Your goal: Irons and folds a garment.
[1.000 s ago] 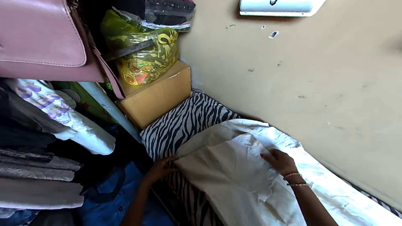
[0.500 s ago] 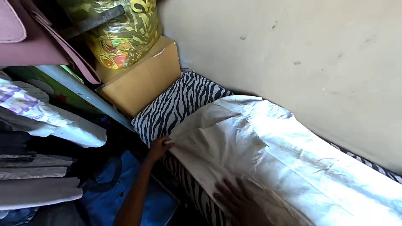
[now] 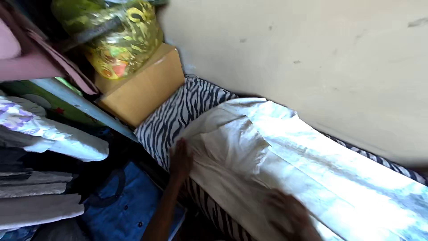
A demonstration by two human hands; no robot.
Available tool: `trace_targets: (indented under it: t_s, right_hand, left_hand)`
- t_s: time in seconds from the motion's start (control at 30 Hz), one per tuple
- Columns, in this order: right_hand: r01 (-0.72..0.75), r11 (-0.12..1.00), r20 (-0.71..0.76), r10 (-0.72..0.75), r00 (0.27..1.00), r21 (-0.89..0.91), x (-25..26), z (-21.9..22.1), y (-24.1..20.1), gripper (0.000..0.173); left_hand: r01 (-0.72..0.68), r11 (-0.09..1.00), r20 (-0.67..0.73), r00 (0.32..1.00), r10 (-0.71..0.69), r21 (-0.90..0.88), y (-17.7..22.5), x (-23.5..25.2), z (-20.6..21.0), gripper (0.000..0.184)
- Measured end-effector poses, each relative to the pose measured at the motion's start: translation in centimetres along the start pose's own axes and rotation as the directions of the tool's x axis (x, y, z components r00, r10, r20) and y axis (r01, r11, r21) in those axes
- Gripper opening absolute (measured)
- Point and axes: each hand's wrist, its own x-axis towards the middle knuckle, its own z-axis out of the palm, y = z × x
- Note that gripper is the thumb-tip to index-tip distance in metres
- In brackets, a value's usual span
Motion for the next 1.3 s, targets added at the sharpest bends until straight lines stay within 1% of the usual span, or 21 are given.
trace_targets:
  t_s: [0.03, 0.1, 0.13, 0.2, 0.27, 0.33, 0.4, 0.47, 0.53, 0.6, 0.63, 0.67, 0.7, 0.77, 0.83, 0.9, 0.97, 1.03, 1.13, 1.23, 1.3]
  right_hand:
    - [-0.127, 0.991, -0.082, 0.123, 0.989, -0.051, -2.5, -2.0, 1.8, 0.058]
    - [-0.377, 0.914, -0.134, 0.359, 0.924, -0.148, -8.1, -6.2, 5.6, 0.069]
    - [-0.483, 0.862, -0.106, 0.472, 0.875, -0.155, -10.8, -8.0, 6.9, 0.065]
    - [-0.601, 0.786, -0.024, 0.604, 0.797, -0.145, -15.0, -11.1, 7.8, 0.04]
    - [-0.609, 0.776, -0.04, 0.612, 0.79, -0.164, -16.7, -12.9, 7.0, 0.022]
    - [-0.654, 0.735, -0.099, 0.648, 0.755, -0.178, -16.3, -13.3, 5.5, 0.022]
    - [-0.737, 0.647, -0.179, 0.715, 0.676, -0.198, -15.0, -12.3, 4.1, 0.027]
    - [-0.771, 0.6, -0.357, 0.687, 0.633, -0.215, -13.2, -10.0, 2.6, 0.026]
    - [-0.713, 0.688, -0.517, 0.566, 0.643, -0.133, -10.2, -6.3, -0.4, 0.024]
    - [-0.542, 0.837, -0.501, 0.438, 0.747, -0.076, -7.8, -0.7, -4.4, 0.033]
    - [-0.465, 0.875, -0.45, 0.364, 0.816, -0.136, -7.5, 2.0, -5.6, 0.043]
    - [-0.453, 0.86, -0.409, 0.335, 0.849, -0.234, -8.2, 4.0, -5.6, 0.053]
    - [-0.511, 0.802, -0.427, 0.364, 0.828, -0.308, -10.1, 5.2, -4.7, 0.058]
    - [-0.722, 0.599, -0.548, 0.496, 0.674, -0.345, -16.5, 4.0, -1.5, 0.066]
    - [-0.884, 0.397, -0.591, 0.661, 0.463, -0.248, -23.6, 0.4, 0.2, 0.065]
    - [-0.936, 0.345, -0.627, 0.716, 0.308, -0.066, -28.3, -3.1, -0.6, 0.049]
    - [-0.938, 0.342, -0.673, 0.708, 0.214, 0.063, -30.3, -5.4, -2.2, 0.029]
    - [-0.922, 0.344, -0.685, 0.716, 0.136, 0.177, -31.1, -6.1, -3.2, 0.02]
    - [-0.915, 0.303, -0.594, 0.799, 0.091, 0.267, -31.7, -6.3, -3.7, 0.025]
    - [-0.915, 0.209, -0.376, 0.924, 0.069, 0.344, -31.4, -6.4, -3.7, 0.027]
    - [-0.913, 0.167, -0.287, 0.956, 0.058, 0.372, -31.2, -6.5, -3.5, 0.027]
  left_hand:
    - [0.004, 0.999, 0.004, 1.0, -0.004, 0.033, 0.0, -0.1, -0.2, 0.063]
    - [-0.176, 0.984, 0.006, 0.984, 0.176, -0.013, 2.5, -1.4, -0.7, 0.059]
    - [-0.336, 0.939, 0.015, 0.941, 0.338, -0.069, 4.3, -2.4, -0.8, 0.059]
    - [-0.557, 0.801, 0.1, 0.804, 0.586, -0.217, 6.9, -5.0, -0.5, 0.059]
    - [-0.617, 0.757, 0.119, 0.753, 0.648, -0.217, 7.5, -6.5, 0.7, 0.061]
    - [-0.644, 0.742, 0.12, 0.735, 0.667, -0.185, 7.4, -6.4, 0.7, 0.063]
    - [-0.708, 0.673, 0.119, 0.665, 0.737, -0.214, 7.7, -6.8, 0.4, 0.061]
    - [-0.792, 0.526, 0.113, 0.519, 0.848, -0.311, 9.2, -7.9, 0.3, 0.055]
    - [-0.816, 0.364, 0.092, 0.362, 0.927, -0.449, 12.0, -9.7, 0.2, 0.052]
    - [-0.773, 0.263, 0.114, 0.242, 0.964, -0.577, 14.8, -11.0, -0.2, 0.052]
    - [-0.76, 0.25, 0.122, 0.222, 0.967, -0.6, 15.8, -11.2, -0.2, 0.053]
    - [-0.763, 0.252, 0.124, 0.223, 0.967, -0.595, 16.2, -11.3, 0.0, 0.055]
    - [-0.785, 0.263, 0.13, 0.231, 0.964, -0.56, 16.2, -11.2, 0.4, 0.058]
    - [-0.824, 0.31, 0.126, 0.285, 0.95, -0.475, 15.2, -10.9, 0.8, 0.066]
    - [-0.853, 0.324, 0.09, 0.316, 0.945, -0.408, 14.4, -10.8, 1.2, 0.07]
    - [-0.865, 0.282, 0.019, 0.301, 0.953, -0.415, 15.0, -11.0, 1.7, 0.061]
    - [-0.874, 0.203, -0.071, 0.259, 0.963, -0.441, 16.9, -11.5, 2.1, 0.045]
    - [-0.88, 0.128, -0.125, 0.206, 0.97, -0.458, 19.0, -12.2, 2.4, 0.039]
    - [-0.883, 0.07, -0.11, 0.136, 0.985, -0.464, 21.1, -12.9, 2.7, 0.04]
    - [-0.889, 0.051, -0.05, 0.082, 0.995, -0.454, 22.1, -13.2, 2.5, 0.042]
    - [-0.879, 0.03, -0.03, 0.05, 0.998, -0.476, 22.4, -13.0, 2.3, 0.045]
